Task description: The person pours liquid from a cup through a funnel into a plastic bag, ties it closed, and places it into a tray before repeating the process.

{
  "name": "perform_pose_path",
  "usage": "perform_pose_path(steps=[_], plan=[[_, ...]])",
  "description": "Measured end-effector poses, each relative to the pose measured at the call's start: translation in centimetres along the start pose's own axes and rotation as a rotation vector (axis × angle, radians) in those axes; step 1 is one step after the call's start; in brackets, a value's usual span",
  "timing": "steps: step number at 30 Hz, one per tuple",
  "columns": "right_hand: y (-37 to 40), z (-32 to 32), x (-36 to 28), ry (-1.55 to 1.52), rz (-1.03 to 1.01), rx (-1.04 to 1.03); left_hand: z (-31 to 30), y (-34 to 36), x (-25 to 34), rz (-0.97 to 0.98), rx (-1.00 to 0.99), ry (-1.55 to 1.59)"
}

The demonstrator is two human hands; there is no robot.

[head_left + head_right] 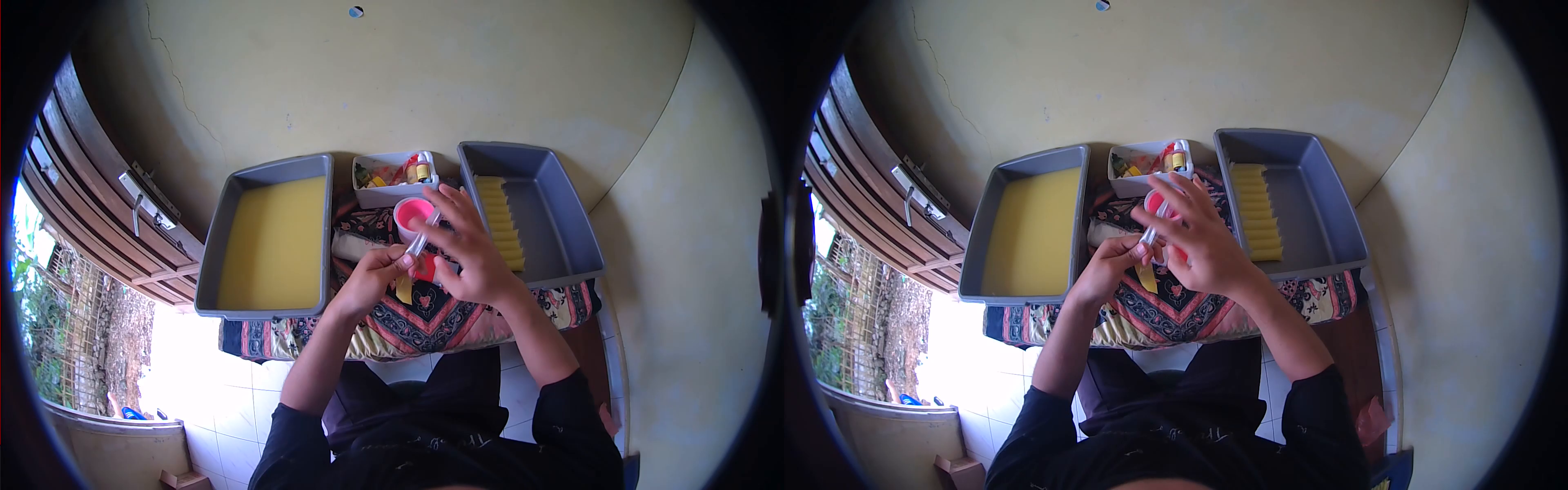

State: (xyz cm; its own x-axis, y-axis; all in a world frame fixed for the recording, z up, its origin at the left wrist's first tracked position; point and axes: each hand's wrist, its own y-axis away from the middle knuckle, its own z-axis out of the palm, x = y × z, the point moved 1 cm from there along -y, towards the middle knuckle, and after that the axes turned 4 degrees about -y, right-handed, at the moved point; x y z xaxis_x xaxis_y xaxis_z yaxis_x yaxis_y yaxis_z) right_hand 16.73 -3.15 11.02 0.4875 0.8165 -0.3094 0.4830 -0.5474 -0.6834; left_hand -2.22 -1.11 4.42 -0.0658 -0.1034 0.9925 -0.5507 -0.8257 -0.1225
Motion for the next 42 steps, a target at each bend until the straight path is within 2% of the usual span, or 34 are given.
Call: perform_pose_path(steps=[1,3,4,8,11,13,16,20,22,24,26,30,35,37,40,42], plan=[[0.3,0.4,0.1,-0.002,0.005,-0.003,0.1,0.1,0.4,-0.035,0.009,0.006],[1.0,1.5,0.7,0.252,-0.101,-0.09,0.2,0.0,0.4,-0.07,0.01,0.011],[1.1,1.7,0.9,0.289,-0.108,-0.057,0.3,-0.2,0.3,-0.052,-0.021,-0.024],[2.2,1.7,1.5,0.273,-0.095,-0.129,0.9,-0.2,0.2,-0.029,-0.017,-0.071],[3.2,3.0,1.9,0.151,-0.031,-0.157,0.8,-0.5,-0.6,0.018,-0.053,-0.133],[4.2,3.8,2.2,-0.111,0.175,-0.106,1.1,-0.5,-1.5,0.055,-0.028,-0.186],[5.2,4.7,1.9,-0.235,0.285,-0.094,2.2,-0.2,-2.6,0.07,0.026,-0.226],[6.1,4.4,1.3,-0.219,0.366,-0.168,2.2,0.2,-4.3,0.091,0.036,-0.204],[6.5,4.3,1.4,-0.245,0.395,-0.297,2.1,0.5,-4.5,0.078,0.015,-0.191],[6.9,4.0,2.0,-0.269,0.385,-0.279,2.0,0.7,-4.3,0.083,-0.097,-0.242],[6.8,3.6,2.1,-0.293,0.37,-0.261,2.0,0.8,-4.5,0.147,-0.096,-0.298],[6.5,2.9,2.0,-0.52,0.505,-0.282,1.9,1.0,-4.4,0.273,-0.088,-0.42],[6.1,2.1,2.5,-0.63,0.683,-0.29,1.3,0.8,-4.3,0.253,-0.077,-0.403],[6.8,2.8,3.2,-1.066,0.968,-0.217,1.0,0.8,-4.2,0.215,-0.087,-0.396],[6.6,2.8,3.2,-1.158,1.053,-0.097,0.6,0.9,-4.5,0.136,-0.038,-0.293],[6.6,2.6,3.4,-1.277,1.072,-0.059,0.5,0.9,-4.1,0.262,0.026,-0.565]])
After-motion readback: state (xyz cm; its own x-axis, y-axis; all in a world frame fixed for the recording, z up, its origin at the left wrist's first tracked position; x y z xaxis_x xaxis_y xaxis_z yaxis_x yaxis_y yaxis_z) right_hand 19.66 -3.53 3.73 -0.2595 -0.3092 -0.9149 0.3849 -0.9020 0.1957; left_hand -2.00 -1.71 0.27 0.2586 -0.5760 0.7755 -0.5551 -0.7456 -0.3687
